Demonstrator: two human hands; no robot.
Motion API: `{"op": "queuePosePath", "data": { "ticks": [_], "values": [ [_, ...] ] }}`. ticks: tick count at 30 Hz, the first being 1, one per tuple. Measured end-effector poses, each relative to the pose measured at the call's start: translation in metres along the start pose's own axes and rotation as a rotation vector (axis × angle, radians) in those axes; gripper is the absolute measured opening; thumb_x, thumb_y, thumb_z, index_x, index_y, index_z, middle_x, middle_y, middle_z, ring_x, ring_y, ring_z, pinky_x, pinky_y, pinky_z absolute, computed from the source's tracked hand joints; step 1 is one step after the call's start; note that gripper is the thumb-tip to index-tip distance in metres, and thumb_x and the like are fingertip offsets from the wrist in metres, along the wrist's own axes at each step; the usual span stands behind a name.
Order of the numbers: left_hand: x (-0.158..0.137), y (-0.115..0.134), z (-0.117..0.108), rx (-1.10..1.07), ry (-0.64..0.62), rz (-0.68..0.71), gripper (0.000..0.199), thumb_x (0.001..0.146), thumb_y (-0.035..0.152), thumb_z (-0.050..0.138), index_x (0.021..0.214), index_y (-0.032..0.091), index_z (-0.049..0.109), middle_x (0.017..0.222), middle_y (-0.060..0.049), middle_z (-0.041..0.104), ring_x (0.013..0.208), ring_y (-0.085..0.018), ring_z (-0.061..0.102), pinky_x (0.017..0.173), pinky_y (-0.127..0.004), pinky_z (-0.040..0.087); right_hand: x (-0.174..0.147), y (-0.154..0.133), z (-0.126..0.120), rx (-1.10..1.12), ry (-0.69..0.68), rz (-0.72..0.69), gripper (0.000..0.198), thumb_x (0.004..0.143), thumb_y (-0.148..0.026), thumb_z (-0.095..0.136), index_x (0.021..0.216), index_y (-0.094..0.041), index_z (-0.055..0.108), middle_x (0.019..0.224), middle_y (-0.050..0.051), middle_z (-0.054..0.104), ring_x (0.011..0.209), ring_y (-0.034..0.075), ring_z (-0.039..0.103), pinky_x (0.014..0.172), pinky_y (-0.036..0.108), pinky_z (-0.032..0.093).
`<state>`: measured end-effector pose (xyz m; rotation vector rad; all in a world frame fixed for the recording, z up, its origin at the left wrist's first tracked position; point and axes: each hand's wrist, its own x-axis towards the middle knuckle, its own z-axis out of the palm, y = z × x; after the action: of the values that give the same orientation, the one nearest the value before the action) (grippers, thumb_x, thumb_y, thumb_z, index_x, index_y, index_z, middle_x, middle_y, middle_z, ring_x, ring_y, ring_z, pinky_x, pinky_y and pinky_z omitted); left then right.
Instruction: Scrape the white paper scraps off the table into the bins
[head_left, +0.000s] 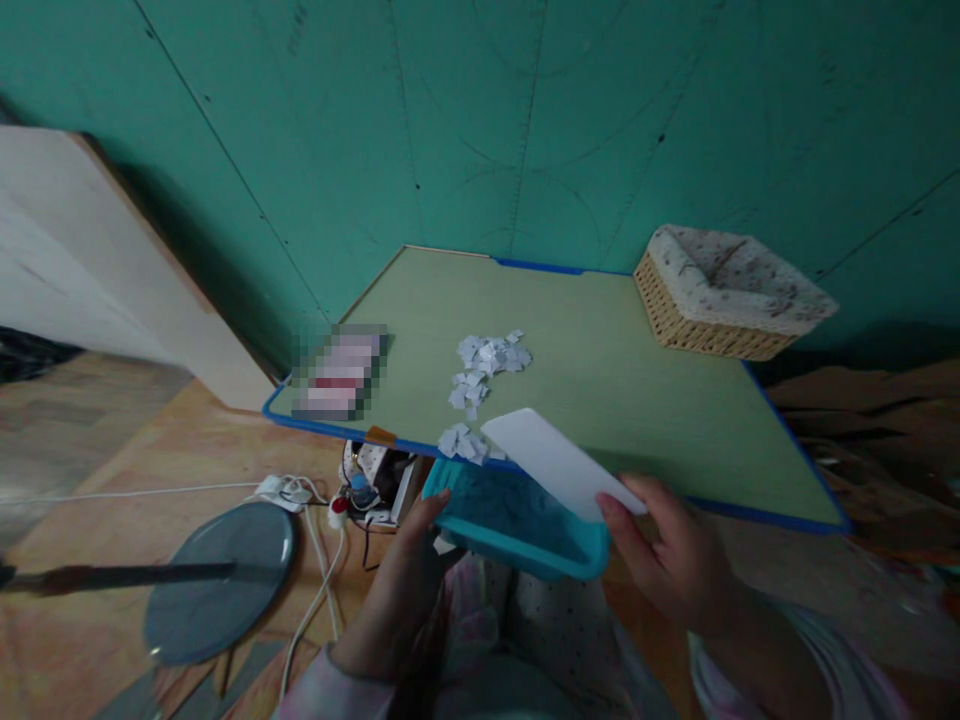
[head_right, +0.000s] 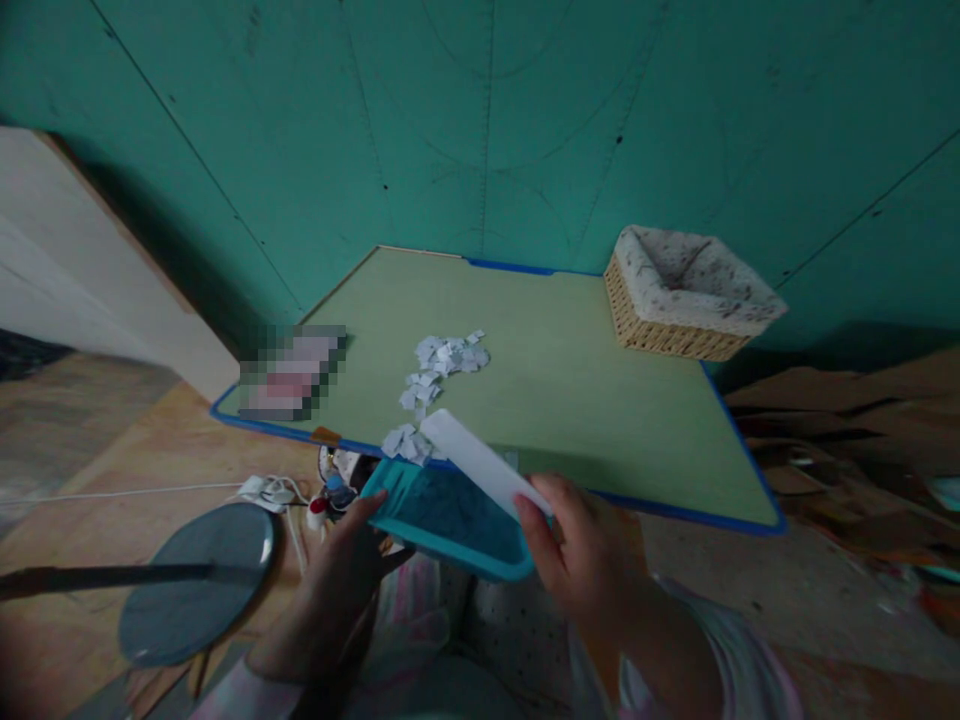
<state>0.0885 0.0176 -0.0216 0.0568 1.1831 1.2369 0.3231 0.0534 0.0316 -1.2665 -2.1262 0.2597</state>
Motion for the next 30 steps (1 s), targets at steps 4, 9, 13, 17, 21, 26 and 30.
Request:
{"op": "queuePosePath", "data": {
  "ticks": [4,9,13,17,21,26,30],
  "values": [
    [0.005,-0.001,-0.001,0.004,0.001,-0.012,0.015,0.074,0.032,0.063,0.086,0.025,0.07,0.089,-0.001,0.069,0.086,-0.02,0.06,0.071,-0.034,0.049,0.018,0.014,-0.001,0.153,-0.004,0.24,0.022,0.087,-0.043,0.05,0.094,-0.024,0.059,0.081,0.005,0.068,0.071,0.02,0.064,0.063,0.03,0.05],
    [0.006,-0.005,-0.005,-0.008,0.0,0.017,0.018,0.074,0.032,0.064,0.09,0.025,0.068,0.092,-0.002,0.067,0.09,-0.022,0.058,0.072,-0.036,0.048,0.045,0.033,-0.002,0.437,0.016,0.418,0.026,0.084,-0.048,0.053,0.094,-0.023,0.056,0.077,0.004,0.065,0.066,0.019,0.061,0.058,0.03,0.049],
    [-0.001,-0.002,-0.001,-0.012,-0.016,0.009,0.016,0.075,0.03,0.063,0.089,0.026,0.069,0.094,-0.001,0.067,0.094,-0.022,0.058,0.072,-0.035,0.047,0.062,0.049,-0.012,0.518,0.018,0.477,0.026,0.079,-0.047,0.059,0.085,-0.023,0.054,0.067,0.001,0.06,0.06,0.018,0.057,0.054,0.029,0.045],
    [-0.002,-0.003,0.0,-0.003,-0.031,0.004,0.019,0.077,0.031,0.061,0.093,0.028,0.069,0.102,-0.002,0.067,0.105,-0.024,0.056,0.073,-0.035,0.047,0.069,0.068,-0.022,0.501,0.023,0.495,0.028,0.074,-0.048,0.062,0.081,-0.021,0.055,0.065,0.0,0.057,0.059,0.017,0.054,0.054,0.029,0.042],
    [0.001,-0.01,-0.001,0.006,-0.081,0.019,0.029,0.076,0.03,0.061,0.104,0.027,0.066,0.107,-0.003,0.068,0.114,-0.027,0.053,0.085,-0.039,0.046,0.065,0.078,-0.026,0.46,-0.07,0.528,0.031,0.073,-0.049,0.061,0.082,-0.02,0.056,0.063,0.0,0.057,0.057,0.017,0.052,0.052,0.029,0.041],
    [-0.004,-0.016,0.007,-0.012,-0.175,-0.031,0.03,0.079,0.031,0.058,0.108,0.028,0.065,0.105,-0.001,0.072,0.116,-0.027,0.054,0.095,-0.043,0.041,0.06,0.072,-0.03,0.439,-0.183,0.53,0.03,0.073,-0.049,0.059,0.079,-0.02,0.055,0.064,0.0,0.057,0.06,0.017,0.053,0.053,0.028,0.041],
    [-0.001,-0.022,0.009,0.028,-0.174,-0.08,0.026,0.077,0.032,0.06,0.1,0.024,0.066,0.106,-0.004,0.072,0.114,-0.028,0.055,0.091,-0.042,0.043,0.057,0.064,-0.031,0.459,-0.255,0.519,0.029,0.075,-0.049,0.057,0.076,-0.021,0.053,0.065,0.0,0.057,0.062,0.017,0.054,0.054,0.028,0.042]
  ]
}}
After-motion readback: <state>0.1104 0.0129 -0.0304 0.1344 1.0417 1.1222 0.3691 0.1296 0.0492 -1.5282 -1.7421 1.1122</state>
